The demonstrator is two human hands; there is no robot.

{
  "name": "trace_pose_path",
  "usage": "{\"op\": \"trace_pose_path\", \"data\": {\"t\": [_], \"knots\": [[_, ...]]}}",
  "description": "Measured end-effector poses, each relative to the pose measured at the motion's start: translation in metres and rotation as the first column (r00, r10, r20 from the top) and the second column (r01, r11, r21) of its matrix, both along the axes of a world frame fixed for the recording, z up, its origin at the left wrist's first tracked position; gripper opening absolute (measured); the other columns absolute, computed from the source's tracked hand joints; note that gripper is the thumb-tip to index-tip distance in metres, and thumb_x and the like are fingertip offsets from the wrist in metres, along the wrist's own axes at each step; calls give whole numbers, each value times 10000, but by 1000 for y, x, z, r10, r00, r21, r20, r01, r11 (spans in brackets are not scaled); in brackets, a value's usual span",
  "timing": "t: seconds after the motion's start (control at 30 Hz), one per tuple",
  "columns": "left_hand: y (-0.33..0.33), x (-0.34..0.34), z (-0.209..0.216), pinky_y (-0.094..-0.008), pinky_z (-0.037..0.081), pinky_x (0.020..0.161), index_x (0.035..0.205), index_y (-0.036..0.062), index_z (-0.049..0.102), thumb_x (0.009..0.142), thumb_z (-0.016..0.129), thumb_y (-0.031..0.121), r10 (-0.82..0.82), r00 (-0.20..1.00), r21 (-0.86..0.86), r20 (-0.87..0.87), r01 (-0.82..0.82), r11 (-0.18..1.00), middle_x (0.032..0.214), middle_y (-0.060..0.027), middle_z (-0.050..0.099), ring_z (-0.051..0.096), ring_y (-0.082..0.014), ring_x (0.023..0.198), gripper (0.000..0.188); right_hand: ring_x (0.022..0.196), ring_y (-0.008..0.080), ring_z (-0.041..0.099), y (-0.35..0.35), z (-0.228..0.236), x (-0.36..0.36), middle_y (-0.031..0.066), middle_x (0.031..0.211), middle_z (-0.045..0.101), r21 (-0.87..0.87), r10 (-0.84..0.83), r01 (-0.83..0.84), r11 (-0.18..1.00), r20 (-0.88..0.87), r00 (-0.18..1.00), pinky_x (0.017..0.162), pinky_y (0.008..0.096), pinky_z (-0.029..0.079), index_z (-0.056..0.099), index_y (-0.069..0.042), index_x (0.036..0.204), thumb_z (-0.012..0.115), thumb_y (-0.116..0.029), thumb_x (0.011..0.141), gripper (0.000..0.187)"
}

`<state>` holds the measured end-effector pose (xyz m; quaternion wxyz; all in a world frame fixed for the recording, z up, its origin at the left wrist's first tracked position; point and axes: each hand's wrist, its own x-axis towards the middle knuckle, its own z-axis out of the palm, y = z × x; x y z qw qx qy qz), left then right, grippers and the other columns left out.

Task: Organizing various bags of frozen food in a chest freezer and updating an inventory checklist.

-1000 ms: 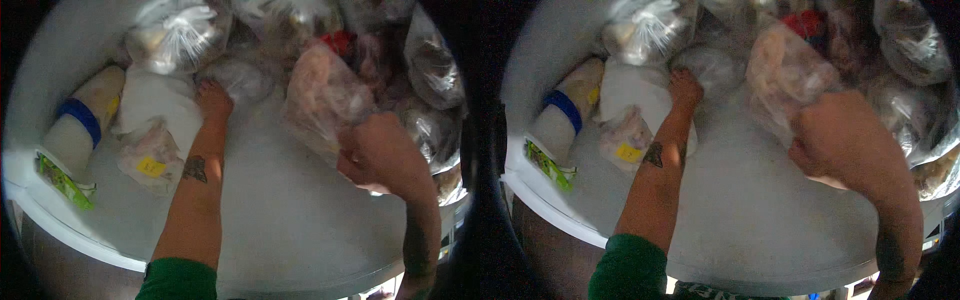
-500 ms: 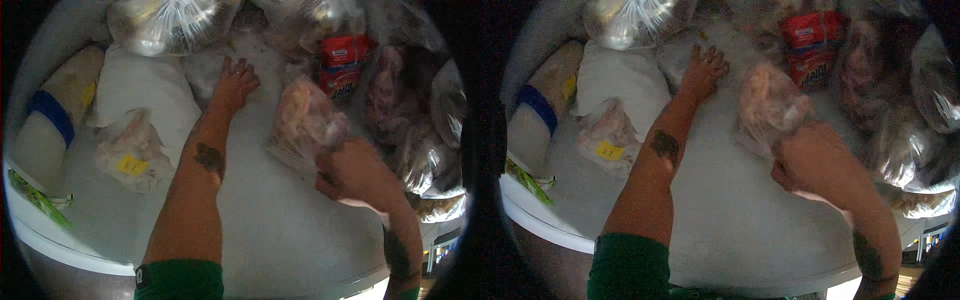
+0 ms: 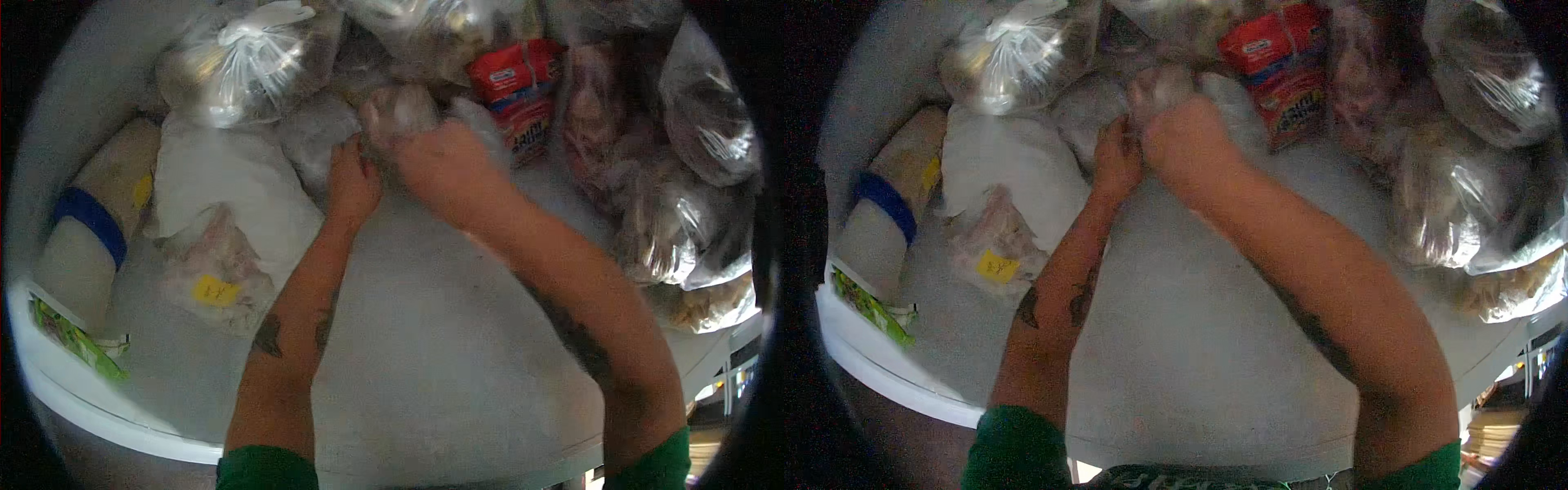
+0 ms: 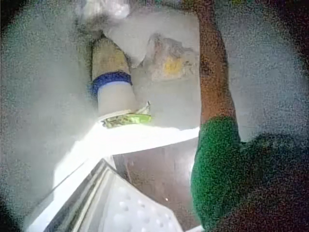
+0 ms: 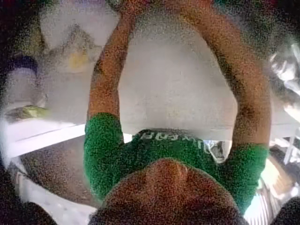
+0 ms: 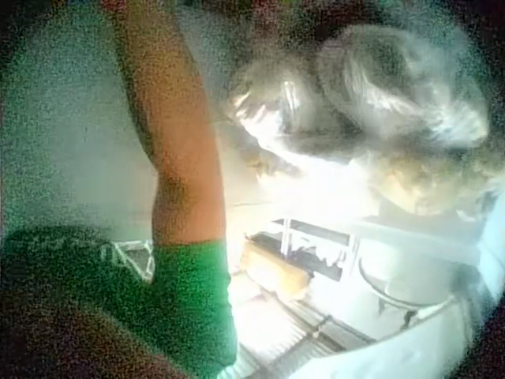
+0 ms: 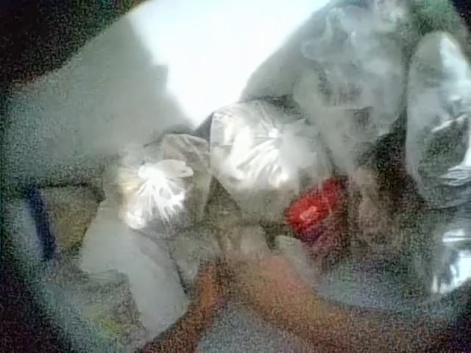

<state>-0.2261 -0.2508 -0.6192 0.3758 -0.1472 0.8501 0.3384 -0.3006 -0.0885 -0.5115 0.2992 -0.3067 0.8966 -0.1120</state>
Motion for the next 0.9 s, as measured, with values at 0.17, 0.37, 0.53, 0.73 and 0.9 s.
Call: {"op": "trace_pose_path", "data": {"t": [0.17,0.37,0.53,0.73,0.9], "knots": [[53,-5,-10,-503,363,1078,1387,-53,436,898,610,164,467,868,71,-170,-461,884,1332,-262,474,466,-417,1265,563,755,292,716,-14,20,18,182,774,701,99,119,-232,968,633,765,709,416,562,719,-4,847,629,-116,828,144],[91,-34,-52,-657,281,1054,1363,76,510,815,711,481,-497,660,-305,-563,392,868,1409,-173,472,350,-398,1378,711,855,341,713,14,50,47,190,885,721,146,-14,-169,975,797,604,757,451,547,700,-16,1023,634,-219,862,267],[86,-37,-61,-692,264,1039,1328,132,568,798,707,519,-516,678,-195,-523,494,847,1408,-137,502,376,-389,1359,670,924,374,686,38,75,20,233,941,687,148,-124,8,989,796,592,823,475,533,606,-25,1209,652,-164,873,367],[-10,-56,-28,-503,308,1115,1397,67,496,919,572,562,218,971,247,-94,-189,950,1420,-174,491,411,-362,1343,692,943,356,665,30,85,11,223,1029,649,151,-348,396,906,798,492,862,475,507,435,-52,1390,611,-108,898,525],[-45,17,95,-441,352,1105,1482,15,340,937,600,478,329,799,735,504,-596,322,1445,-193,458,479,-278,1302,761,945,376,643,1,137,45,195,1073,628,75,-386,718,692,879,280,884,488,497,395,-66,1441,602,-118,915,568]]}}
